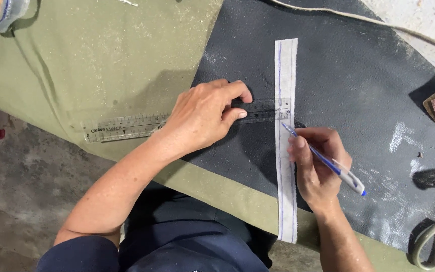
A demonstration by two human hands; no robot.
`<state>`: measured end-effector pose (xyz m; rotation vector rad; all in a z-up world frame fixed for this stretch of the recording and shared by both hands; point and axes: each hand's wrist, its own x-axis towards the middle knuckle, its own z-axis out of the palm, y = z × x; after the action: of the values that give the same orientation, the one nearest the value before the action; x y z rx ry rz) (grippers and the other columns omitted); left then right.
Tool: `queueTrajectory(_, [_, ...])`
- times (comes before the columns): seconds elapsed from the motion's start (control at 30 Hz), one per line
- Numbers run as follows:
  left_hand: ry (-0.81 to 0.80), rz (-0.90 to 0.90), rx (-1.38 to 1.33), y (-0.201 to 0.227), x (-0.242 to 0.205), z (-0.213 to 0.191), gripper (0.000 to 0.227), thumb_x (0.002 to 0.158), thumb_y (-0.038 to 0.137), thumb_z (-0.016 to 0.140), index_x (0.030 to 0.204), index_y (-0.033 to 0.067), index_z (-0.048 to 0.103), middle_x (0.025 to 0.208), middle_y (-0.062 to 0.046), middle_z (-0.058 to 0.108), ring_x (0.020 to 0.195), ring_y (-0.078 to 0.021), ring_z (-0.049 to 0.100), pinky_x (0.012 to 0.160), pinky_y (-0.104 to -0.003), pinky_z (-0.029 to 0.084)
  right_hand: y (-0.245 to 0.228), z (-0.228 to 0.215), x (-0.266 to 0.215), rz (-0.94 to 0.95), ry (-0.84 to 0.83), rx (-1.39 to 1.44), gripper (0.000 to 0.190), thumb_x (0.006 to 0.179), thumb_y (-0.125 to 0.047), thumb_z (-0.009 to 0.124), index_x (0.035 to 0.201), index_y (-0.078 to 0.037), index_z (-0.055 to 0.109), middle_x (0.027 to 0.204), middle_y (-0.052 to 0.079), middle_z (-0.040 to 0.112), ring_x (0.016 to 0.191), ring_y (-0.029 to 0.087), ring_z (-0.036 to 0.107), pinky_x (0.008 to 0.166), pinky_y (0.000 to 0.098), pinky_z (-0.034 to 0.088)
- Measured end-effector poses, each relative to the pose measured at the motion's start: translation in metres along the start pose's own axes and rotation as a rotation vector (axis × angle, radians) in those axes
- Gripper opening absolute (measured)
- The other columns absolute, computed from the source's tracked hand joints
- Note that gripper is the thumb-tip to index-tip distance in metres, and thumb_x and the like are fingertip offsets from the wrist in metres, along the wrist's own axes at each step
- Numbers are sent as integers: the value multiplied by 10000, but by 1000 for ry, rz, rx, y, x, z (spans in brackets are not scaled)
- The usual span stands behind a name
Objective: Marking a strip of material with a pen using a ruler for measurement
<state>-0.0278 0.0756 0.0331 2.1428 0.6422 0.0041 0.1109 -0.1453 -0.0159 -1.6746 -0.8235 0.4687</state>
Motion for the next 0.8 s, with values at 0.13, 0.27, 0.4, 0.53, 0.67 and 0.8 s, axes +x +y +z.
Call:
queueTrajectory(0.13, [-4,-1,-9,-3,-1,1,143,906,104,729,1045,137,719,791,-125,667,708,-288,733,655,-484,573,1,2,0,-76,3,-82,190,1020,-69,672,1020,122,663,676,188,630,491,197,601,431,289,474])
queueTrajectory(0.27, [0,8,-10,-4,-1,1,147,909,108,726,1052,139,715,793,-119,665,702,-276,731,642,-482,576,2,3,2,-89,-16,-106,190,1024,-89,672,1007,101,676,666,161,635,492,185,606,421,283,479])
queueTrajectory(0.4, [4,16,-7,-2,-2,0,145,910,104,723,1052,132,711,798,-123,665,703,-278,732,638,-492,578,-1,4,4,-90,-25,-115,185,1026,-88,674,1010,96,679,653,151,638,490,171,601,422,275,481])
queueTrajectory(0.53, [7,17,-11,-3,-2,0,141,908,102,722,1044,137,708,793,-123,658,695,-290,728,630,-493,570,0,2,3,-82,-32,-152,199,1044,-119,666,1043,79,694,658,144,633,515,168,605,432,272,461])
queueTrajectory(0.67, [9,17,-9,-3,-2,0,142,910,104,723,1046,141,705,785,-119,651,693,-293,724,624,-492,569,3,-1,2,-81,-36,-193,193,1044,-141,683,1027,50,705,664,133,627,513,167,599,429,279,452])
queueTrajectory(0.8, [12,13,-9,-4,-2,2,142,910,109,727,1045,146,704,777,-108,647,690,-284,723,622,-485,572,2,1,3,-88,-27,-206,193,1044,-157,687,1008,31,714,668,128,627,509,165,590,429,284,447])
